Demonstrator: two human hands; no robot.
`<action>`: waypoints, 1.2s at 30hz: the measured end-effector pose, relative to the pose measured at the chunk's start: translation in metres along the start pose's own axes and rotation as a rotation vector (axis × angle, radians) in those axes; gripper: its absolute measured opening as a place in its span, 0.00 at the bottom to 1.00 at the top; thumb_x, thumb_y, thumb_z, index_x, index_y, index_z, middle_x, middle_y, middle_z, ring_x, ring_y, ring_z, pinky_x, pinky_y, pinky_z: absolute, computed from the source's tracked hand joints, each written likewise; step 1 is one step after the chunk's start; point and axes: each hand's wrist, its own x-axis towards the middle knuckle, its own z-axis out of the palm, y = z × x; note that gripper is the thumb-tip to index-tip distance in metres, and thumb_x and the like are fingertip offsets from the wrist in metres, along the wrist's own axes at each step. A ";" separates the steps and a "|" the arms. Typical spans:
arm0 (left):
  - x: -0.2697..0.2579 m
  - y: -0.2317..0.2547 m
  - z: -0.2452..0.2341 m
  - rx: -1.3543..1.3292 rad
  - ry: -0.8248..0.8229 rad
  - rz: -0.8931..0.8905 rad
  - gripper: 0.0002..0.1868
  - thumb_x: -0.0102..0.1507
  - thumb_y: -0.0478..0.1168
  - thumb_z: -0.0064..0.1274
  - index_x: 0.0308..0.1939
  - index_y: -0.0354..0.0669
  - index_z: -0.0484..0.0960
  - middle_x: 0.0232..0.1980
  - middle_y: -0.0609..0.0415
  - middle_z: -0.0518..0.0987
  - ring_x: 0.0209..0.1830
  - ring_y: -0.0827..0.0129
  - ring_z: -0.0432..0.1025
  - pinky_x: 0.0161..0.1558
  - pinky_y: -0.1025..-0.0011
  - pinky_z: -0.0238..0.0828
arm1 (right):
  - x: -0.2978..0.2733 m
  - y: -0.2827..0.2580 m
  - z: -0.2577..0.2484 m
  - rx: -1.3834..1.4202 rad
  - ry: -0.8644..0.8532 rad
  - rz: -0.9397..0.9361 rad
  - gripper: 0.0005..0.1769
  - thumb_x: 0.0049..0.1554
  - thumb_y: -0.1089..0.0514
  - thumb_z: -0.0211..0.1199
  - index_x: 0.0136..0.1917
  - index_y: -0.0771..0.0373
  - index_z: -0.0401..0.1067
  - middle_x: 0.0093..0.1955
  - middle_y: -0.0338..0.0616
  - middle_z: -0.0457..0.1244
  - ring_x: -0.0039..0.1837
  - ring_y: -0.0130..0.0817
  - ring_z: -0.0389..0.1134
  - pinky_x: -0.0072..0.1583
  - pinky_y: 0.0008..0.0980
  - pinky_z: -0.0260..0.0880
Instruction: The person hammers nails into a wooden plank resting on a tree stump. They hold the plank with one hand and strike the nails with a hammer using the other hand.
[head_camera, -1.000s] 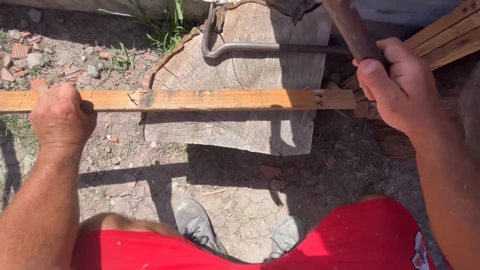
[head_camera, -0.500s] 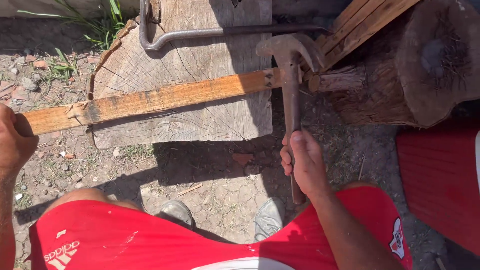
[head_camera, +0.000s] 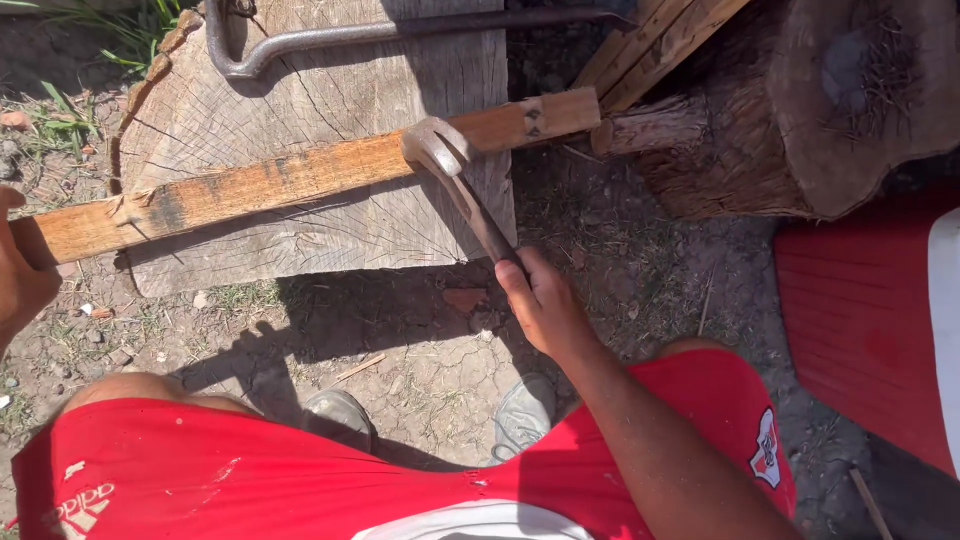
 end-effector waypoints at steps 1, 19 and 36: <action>0.002 -0.009 -0.002 -0.246 -0.205 -0.152 0.65 0.45 0.07 0.68 0.86 0.26 0.60 0.55 0.22 0.74 0.44 0.34 0.77 0.42 0.44 0.80 | 0.003 0.004 0.002 -0.091 0.032 -0.047 0.28 0.68 0.29 0.48 0.55 0.53 0.74 0.39 0.44 0.67 0.46 0.50 0.71 0.51 0.50 0.66; 0.175 0.391 0.055 0.059 0.177 0.572 0.32 0.79 0.56 0.56 0.85 0.50 0.81 0.88 0.40 0.72 0.89 0.36 0.53 0.79 0.25 0.44 | 0.014 0.015 0.019 0.645 0.014 0.030 0.17 0.73 0.41 0.53 0.50 0.55 0.65 0.37 0.31 0.51 0.33 0.19 0.50 0.29 0.27 0.48; 0.174 0.395 0.053 0.060 0.109 0.528 0.45 0.75 0.67 0.50 0.88 0.41 0.73 0.89 0.45 0.71 0.88 0.40 0.58 0.80 0.27 0.45 | 0.062 -0.039 0.028 0.752 0.005 0.173 0.14 0.59 0.61 0.59 0.59 0.58 0.62 0.37 0.45 0.60 0.31 0.33 0.62 0.30 0.29 0.60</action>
